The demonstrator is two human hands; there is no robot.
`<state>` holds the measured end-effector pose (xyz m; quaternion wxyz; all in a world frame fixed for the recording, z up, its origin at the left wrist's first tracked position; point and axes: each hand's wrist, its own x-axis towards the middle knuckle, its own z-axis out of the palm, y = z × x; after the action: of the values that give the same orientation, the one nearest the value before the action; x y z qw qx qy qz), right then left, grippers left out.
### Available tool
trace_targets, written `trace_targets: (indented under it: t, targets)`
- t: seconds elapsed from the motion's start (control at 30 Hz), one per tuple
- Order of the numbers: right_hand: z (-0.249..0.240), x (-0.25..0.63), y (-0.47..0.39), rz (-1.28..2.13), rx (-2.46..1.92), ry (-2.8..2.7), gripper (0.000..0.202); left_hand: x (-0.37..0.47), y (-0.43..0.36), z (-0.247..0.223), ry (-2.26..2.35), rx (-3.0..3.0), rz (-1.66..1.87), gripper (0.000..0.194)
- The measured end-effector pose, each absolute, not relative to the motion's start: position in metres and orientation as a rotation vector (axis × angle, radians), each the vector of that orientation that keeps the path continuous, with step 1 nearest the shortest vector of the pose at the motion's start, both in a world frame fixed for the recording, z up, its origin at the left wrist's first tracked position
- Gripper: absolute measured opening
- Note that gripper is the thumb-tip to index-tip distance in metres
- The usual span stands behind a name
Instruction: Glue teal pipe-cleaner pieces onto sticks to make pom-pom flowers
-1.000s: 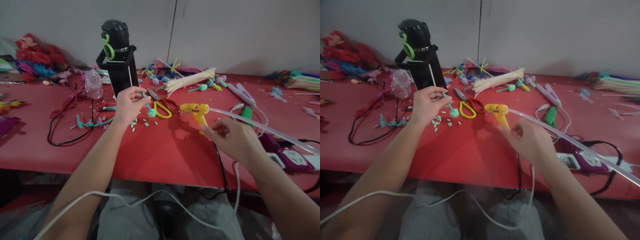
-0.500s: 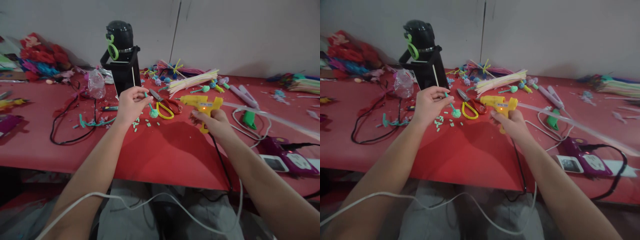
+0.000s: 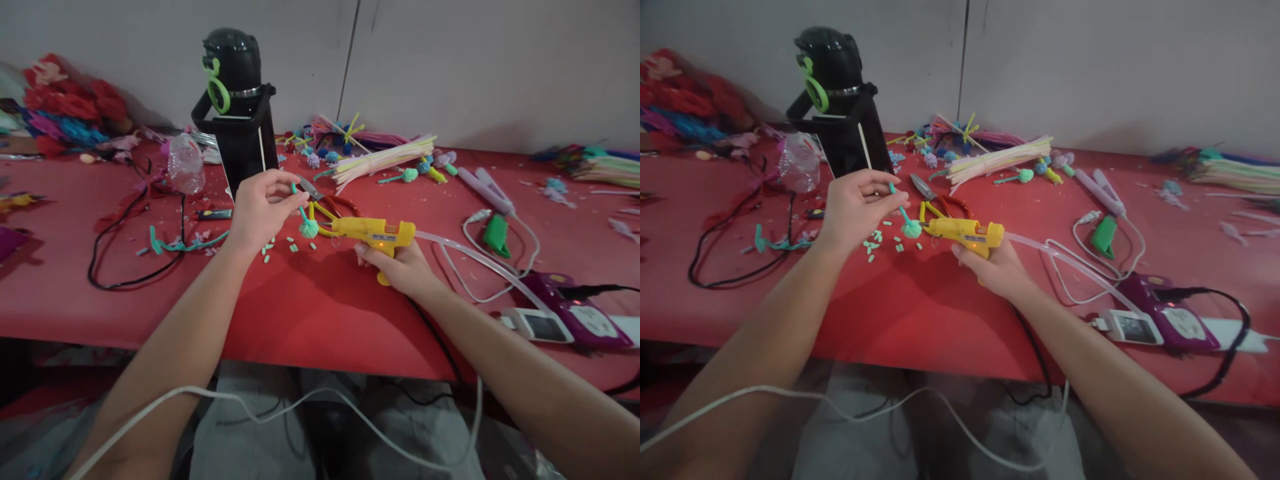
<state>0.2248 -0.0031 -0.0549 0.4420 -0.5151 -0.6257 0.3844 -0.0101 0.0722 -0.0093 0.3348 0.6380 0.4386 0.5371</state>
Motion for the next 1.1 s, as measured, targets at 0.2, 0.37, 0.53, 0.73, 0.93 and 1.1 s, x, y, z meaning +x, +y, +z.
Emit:
trace_targets:
  t: [0.2, 0.37, 0.53, 0.73, 0.93, 1.1]
  targets:
    - [-0.0533, 0.2245, -0.0041, 0.982, -1.265, -1.607, 0.034, -0.0079, 0.0695, -0.0087, 1.151, 1.704, 1.37, 0.018]
    - [-0.0529, 0.2265, -0.0054, 1.002, -1.293, -1.653, 0.037, -0.0068, 0.0681, -0.0071, 1.163, 1.701, 1.352, 0.019]
    - [-0.0536, 0.2267, -0.0057, 0.978, -1.336, -1.648, 0.036, -0.0071, 0.0682, -0.0078, 1.166, 1.702, 1.343, 0.02]
    - [-0.0519, 0.2251, -0.0058, 0.934, -1.332, -1.691, 0.035, -0.0057, 0.0664, -0.0058, 1.177, 1.698, 1.352, 0.02]
    - [-0.0527, 0.2262, -0.005, 0.94, -1.335, -1.695, 0.036, -0.0055, 0.0679, -0.0076, 1.173, 1.686, 1.357, 0.02]
    - [-0.0516, 0.2252, -0.0051, 0.952, -1.325, -1.674, 0.035, -0.0062, 0.0688, -0.009, 1.174, 1.678, 1.353, 0.019]
